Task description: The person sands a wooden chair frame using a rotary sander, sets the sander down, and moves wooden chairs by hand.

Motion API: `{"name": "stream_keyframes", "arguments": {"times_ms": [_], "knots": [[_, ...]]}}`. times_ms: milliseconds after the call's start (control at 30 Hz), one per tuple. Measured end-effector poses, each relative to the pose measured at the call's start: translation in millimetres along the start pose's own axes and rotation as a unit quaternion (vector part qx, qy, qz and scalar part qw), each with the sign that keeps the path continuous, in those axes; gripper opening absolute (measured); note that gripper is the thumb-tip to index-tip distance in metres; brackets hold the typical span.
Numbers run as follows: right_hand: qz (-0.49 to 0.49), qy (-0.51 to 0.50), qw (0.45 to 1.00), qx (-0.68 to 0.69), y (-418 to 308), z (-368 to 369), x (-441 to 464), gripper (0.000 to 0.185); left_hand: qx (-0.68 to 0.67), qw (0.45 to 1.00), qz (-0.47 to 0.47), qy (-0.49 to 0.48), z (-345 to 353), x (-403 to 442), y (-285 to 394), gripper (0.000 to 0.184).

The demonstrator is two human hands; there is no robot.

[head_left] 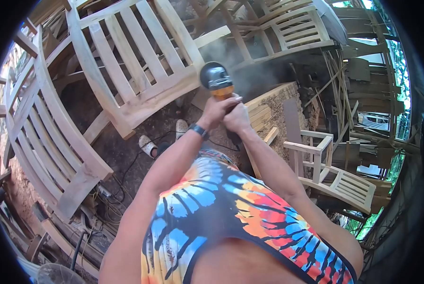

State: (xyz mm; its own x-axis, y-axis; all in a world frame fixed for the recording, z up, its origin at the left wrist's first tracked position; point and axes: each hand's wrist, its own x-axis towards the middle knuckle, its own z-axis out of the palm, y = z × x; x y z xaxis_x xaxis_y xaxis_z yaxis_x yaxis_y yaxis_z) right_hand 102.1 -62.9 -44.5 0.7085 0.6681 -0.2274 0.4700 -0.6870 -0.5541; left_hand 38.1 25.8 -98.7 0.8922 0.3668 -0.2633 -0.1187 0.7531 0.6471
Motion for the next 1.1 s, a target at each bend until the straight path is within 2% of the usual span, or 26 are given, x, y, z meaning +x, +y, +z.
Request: {"name": "stream_keyframes", "arguments": {"times_ms": [100,167,267,300,367,400,433,500,600,700,800,967,1100], "knots": [[0.064,0.036,0.996,0.045,26.9,-22.6,1.5,0.044,0.055,0.997,-0.031,-0.05,28.6,18.6,0.1,0.034],[0.06,0.075,0.985,0.145,45.7,-24.3,-7.5,0.042,0.101,0.991,-0.044,-0.079,40.1,16.5,6.3,0.044],[0.052,0.128,0.943,0.303,38.8,-27.0,-35.4,0.038,0.362,0.929,-0.034,-0.064,25.0,-10.4,12.5,0.062],[0.062,0.129,0.931,0.335,37.1,-29.1,-45.6,0.037,0.382,0.924,-0.009,-0.003,22.0,-37.9,27.2,0.07],[0.106,0.138,0.903,0.392,42.6,-27.4,-64.8,0.032,0.557,0.811,0.106,0.143,-13.9,-66.7,24.1,0.063],[0.139,0.131,0.888,0.417,49.6,-27.3,-75.2,0.031,0.584,0.772,0.19,0.165,-40.7,-74.7,27.5,0.06],[0.168,0.123,0.873,0.442,57.2,-28.3,-81.8,0.03,0.681,0.643,0.277,0.215,-71.2,-80.3,20.8,0.07],[0.203,0.11,0.845,0.483,68.7,-26.9,-95.1,0.027,0.769,0.534,0.193,0.294,-105.3,-93.1,29.0,0.095],[0.251,0.109,0.81,0.519,78.6,-25.9,-110.1,0.023,0.806,0.479,0.115,0.329,-135.8,-95.5,37.8,0.1],[0.273,0.086,0.799,0.528,79.5,-36.0,-105.2,0.023,0.818,0.483,0.096,0.298,-116.6,-77.6,18.5,0.104],[0.245,0.066,0.829,0.498,98.3,-48.6,-77.0,0.027,0.766,0.554,0.161,0.284,-83.8,-39.4,-15.0,0.102],[0.148,0.041,0.874,0.461,124.7,-83.5,-19.2,0.03,0.758,0.562,0.165,0.286,-38.0,15.4,-37.5,0.098],[0.124,-0.073,0.895,0.421,152.2,-122.7,28.2,0.031,0.761,0.545,0.155,0.318,-35.4,17.5,-41.5,0.103]]}}
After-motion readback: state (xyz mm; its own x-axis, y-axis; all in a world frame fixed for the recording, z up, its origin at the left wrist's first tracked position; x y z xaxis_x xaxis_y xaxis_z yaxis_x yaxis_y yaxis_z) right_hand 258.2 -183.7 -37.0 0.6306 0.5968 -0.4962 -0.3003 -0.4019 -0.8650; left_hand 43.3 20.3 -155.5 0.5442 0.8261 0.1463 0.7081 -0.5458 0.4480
